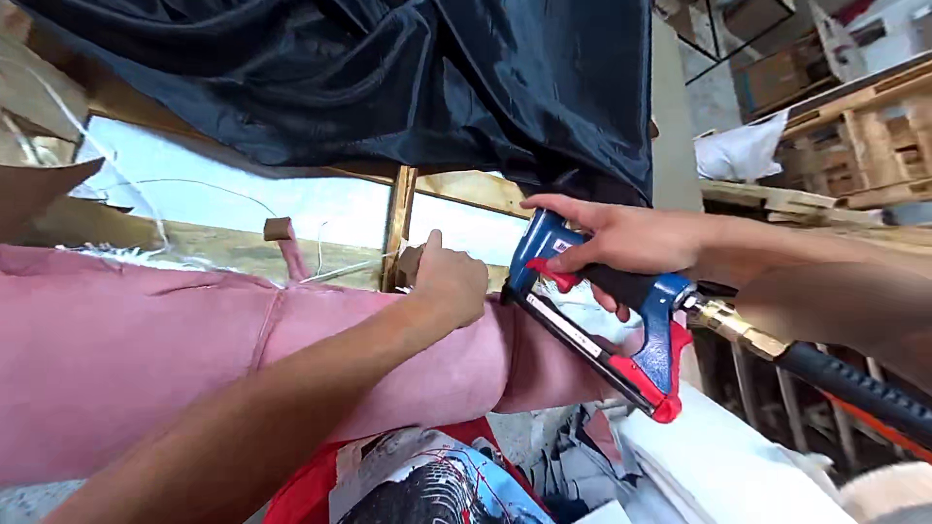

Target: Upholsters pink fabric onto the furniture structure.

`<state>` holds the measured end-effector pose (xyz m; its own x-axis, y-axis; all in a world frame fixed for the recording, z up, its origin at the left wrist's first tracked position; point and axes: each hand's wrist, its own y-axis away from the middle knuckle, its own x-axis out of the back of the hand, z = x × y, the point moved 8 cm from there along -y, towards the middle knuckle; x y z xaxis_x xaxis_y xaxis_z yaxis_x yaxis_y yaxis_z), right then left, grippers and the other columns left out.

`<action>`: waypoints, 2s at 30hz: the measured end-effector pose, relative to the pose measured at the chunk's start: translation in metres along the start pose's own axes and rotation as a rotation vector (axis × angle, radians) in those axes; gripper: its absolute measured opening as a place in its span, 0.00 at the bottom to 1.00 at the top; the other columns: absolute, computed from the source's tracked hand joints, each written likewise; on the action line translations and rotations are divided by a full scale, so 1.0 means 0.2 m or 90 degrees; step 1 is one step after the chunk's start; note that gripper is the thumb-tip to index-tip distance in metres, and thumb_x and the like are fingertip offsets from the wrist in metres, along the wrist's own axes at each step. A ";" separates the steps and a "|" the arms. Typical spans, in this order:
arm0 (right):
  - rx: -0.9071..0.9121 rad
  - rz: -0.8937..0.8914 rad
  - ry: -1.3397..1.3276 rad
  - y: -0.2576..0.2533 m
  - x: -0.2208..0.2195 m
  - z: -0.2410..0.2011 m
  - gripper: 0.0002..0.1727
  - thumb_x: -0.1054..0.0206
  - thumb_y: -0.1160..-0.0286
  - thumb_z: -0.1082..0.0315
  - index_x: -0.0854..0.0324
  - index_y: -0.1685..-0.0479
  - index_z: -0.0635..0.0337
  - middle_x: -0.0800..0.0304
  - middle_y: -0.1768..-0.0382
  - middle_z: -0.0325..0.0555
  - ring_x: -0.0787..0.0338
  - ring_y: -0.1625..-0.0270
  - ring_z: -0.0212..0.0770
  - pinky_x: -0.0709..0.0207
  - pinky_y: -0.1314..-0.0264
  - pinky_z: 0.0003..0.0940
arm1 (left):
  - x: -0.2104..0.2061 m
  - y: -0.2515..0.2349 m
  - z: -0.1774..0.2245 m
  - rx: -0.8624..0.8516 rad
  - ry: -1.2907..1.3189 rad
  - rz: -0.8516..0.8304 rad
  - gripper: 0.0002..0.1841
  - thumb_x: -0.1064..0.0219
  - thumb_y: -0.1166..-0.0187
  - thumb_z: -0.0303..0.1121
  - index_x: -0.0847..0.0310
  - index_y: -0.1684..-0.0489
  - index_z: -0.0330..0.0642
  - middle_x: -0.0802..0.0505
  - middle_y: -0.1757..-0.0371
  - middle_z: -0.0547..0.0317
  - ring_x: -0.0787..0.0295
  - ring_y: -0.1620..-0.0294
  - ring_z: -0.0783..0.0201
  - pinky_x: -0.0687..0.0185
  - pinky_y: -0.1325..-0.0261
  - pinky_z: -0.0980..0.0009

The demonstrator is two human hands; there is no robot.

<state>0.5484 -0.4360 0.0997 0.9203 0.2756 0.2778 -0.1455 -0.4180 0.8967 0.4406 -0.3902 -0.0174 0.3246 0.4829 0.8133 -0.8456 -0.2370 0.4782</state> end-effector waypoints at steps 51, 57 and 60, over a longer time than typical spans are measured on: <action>0.811 0.105 0.225 -0.37 -0.45 -0.09 0.22 0.18 0.36 0.48 0.10 0.48 0.52 0.11 0.60 0.36 0.13 0.58 0.32 0.16 0.53 0.35 | 0.00 0.45 -0.30 0.045 0.186 0.022 0.14 0.27 0.23 0.51 0.08 0.59 0.51 0.13 0.35 0.58 0.18 0.33 0.55 0.27 0.29 0.40; 0.841 0.131 0.178 -0.43 -0.50 -0.04 0.10 0.21 0.31 0.55 0.12 0.66 0.50 0.14 0.65 0.33 0.14 0.57 0.32 0.18 0.50 0.34 | 0.08 0.42 -0.24 0.089 -0.035 -0.073 0.24 0.35 0.20 0.59 0.10 0.57 0.45 0.11 0.42 0.56 0.17 0.35 0.54 0.33 0.25 0.40; 0.821 0.134 0.165 -0.43 -0.49 -0.04 0.15 0.20 0.32 0.54 0.13 0.53 0.50 0.14 0.66 0.33 0.14 0.60 0.31 0.16 0.51 0.33 | 0.07 0.39 -0.27 0.004 0.120 -0.070 0.12 0.38 0.13 0.41 0.13 0.57 0.44 0.13 0.47 0.55 0.16 0.42 0.56 0.24 0.33 0.47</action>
<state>0.4685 -0.4198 -0.0016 0.8063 0.2010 0.5563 0.3027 -0.9482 -0.0962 0.3570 -0.3571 0.0134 0.3295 0.6549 0.6800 -0.8068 -0.1788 0.5631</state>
